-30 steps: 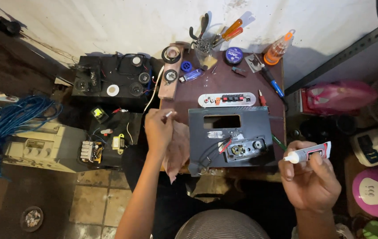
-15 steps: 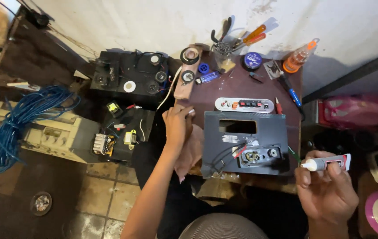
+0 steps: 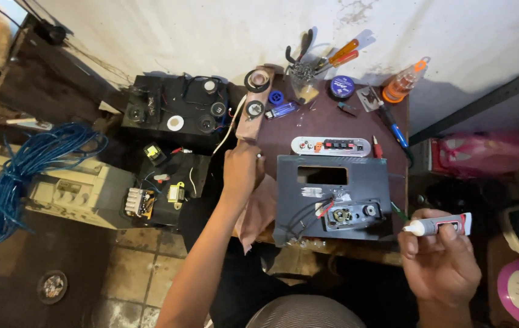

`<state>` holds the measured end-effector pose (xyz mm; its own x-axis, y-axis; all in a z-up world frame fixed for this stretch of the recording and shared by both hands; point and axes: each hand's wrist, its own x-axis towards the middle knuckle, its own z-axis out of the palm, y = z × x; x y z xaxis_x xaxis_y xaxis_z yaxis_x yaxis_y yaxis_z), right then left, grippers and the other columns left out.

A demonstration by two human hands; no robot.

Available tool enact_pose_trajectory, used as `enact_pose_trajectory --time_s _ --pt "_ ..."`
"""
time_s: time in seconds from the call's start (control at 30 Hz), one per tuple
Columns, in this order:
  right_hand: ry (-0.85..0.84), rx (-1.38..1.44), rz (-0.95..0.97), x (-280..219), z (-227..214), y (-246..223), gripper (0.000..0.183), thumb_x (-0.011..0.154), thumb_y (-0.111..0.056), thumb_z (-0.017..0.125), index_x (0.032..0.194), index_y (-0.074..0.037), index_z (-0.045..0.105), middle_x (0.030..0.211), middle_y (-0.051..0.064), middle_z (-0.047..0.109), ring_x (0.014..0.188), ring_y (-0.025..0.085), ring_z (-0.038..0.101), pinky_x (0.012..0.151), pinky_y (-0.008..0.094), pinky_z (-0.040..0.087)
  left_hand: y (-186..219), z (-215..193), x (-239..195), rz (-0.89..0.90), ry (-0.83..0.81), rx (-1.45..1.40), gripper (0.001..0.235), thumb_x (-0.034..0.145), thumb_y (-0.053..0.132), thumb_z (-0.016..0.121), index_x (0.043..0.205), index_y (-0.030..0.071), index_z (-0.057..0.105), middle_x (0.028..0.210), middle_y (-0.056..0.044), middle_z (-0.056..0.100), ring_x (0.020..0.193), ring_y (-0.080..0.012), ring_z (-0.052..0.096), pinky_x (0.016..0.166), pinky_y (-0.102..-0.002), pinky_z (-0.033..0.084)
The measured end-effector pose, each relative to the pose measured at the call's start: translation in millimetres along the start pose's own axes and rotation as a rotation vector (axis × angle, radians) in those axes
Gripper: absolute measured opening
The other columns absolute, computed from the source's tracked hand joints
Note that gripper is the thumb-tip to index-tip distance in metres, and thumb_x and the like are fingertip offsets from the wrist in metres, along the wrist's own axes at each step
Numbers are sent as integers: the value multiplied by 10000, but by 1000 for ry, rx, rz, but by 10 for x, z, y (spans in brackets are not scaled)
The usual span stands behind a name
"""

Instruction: The person handles a small black electronic component, aligns it with a metal chassis, and then applies adhesive from a tube to the component's interior. The person continues to apply adhesive around the component's edges.

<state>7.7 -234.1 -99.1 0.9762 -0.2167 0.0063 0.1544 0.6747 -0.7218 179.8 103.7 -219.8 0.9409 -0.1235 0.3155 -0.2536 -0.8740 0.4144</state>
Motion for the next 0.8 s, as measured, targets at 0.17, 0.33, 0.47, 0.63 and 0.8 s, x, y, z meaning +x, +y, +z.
enact_pose_trajectory --time_s 0.17,0.33,0.47,0.63,0.8 --pt "23 9 13 12 8 9 252 1002 -170 665 1138 34 723 954 185 681 696 229 588 567 275 437 -8 -8 -27 -20 -3 -45 217 769 131 737 969 55 702 966 -140 691 802 -364 667 702 -498 482" --pt "5 4 8 28 45 4 267 1009 -167 660 1149 55 708 942 192 684 666 230 596 564 270 453 296 -368 -71 -90 39 19 388 703 180 755 1059 74 640 859 -102 675 777 -350 659 702 -469 443" --pt "1 1 -4 23 23 26 246 1012 -153 638 1149 34 722 959 159 697 701 216 599 566 268 438 445 -575 -145 -71 120 -83 434 717 154 591 1145 97 625 755 -42 647 716 -318 617 672 -456 419" --pt "14 10 11 11 49 25 250 994 -154 667 1135 41 732 949 179 693 652 232 583 562 274 433 343 -484 -239 -86 93 -99 337 728 208 579 1051 111 592 754 -70 587 718 -339 593 679 -465 415" --pt "21 -1 12 11 56 18 258 996 -165 667 1130 47 724 913 178 683 630 234 578 566 273 440 366 -484 -287 -142 115 -76 331 677 179 544 988 106 629 683 -68 530 647 -332 537 642 -450 385"
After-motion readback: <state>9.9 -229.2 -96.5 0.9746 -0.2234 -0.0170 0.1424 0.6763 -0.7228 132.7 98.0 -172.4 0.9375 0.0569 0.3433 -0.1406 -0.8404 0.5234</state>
